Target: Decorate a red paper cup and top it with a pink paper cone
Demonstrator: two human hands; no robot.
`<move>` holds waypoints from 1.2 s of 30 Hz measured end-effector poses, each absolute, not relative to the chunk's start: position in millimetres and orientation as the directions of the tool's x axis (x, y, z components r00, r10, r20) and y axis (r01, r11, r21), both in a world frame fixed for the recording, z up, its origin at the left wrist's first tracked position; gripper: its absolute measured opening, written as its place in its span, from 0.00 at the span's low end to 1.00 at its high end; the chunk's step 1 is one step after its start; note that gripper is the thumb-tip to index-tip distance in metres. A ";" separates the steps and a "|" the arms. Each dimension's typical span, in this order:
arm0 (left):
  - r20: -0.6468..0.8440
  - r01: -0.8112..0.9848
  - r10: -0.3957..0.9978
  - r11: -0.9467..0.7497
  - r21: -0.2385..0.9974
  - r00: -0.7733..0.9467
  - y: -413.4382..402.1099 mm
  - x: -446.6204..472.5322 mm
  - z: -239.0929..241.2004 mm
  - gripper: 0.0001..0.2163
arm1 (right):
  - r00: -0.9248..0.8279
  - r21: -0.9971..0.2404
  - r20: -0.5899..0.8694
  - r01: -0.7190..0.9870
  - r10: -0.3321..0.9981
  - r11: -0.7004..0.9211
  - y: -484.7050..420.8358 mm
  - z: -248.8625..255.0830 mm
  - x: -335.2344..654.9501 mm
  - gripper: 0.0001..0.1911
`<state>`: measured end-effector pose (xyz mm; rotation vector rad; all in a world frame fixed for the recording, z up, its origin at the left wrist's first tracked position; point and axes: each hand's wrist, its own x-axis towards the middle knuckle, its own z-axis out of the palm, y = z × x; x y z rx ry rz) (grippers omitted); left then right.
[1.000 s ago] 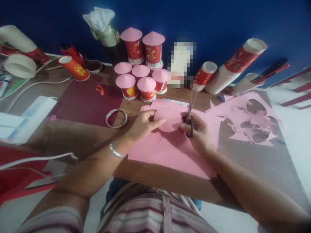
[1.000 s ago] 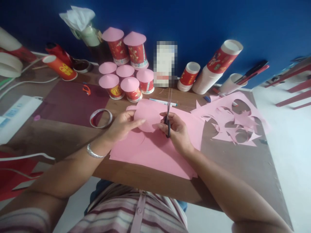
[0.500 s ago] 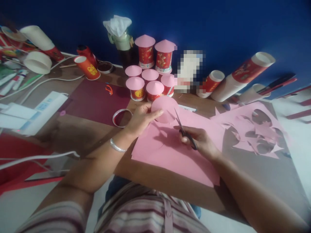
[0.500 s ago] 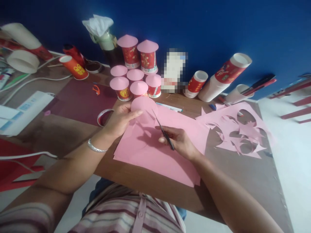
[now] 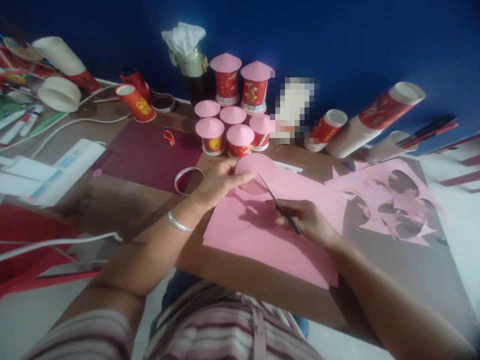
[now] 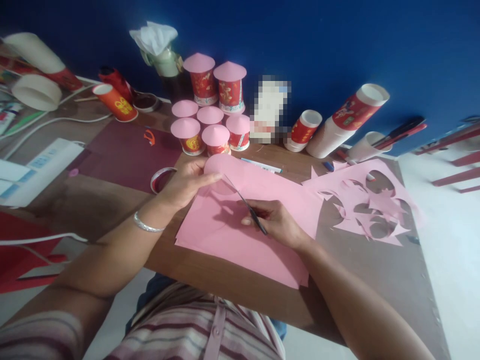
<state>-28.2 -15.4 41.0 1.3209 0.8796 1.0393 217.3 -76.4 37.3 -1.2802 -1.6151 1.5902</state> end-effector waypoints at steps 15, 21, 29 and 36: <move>0.053 -0.077 0.951 -0.031 0.997 0.306 -15.9 -30.2 40.6 0.12 | -0.404 -0.957 -0.251 0.241 0.880 -0.162 -77.6 32.6 219.4 0.29; 0.063 -0.074 0.952 -0.043 0.996 0.299 -16.7 -29.2 41.3 0.12 | -0.414 -0.958 -0.245 0.244 0.877 -0.152 -77.6 32.2 219.9 0.28; 0.068 -0.111 0.945 -0.034 0.993 0.319 -16.0 -28.9 39.4 0.14 | -0.420 -0.959 -0.248 0.234 0.873 -0.160 -77.2 33.6 218.1 0.29; 0.093 -0.088 0.948 -0.069 0.994 0.303 -15.7 -28.6 39.6 0.14 | -0.417 -0.956 -0.252 0.246 0.873 -0.158 -77.3 32.3 218.4 0.28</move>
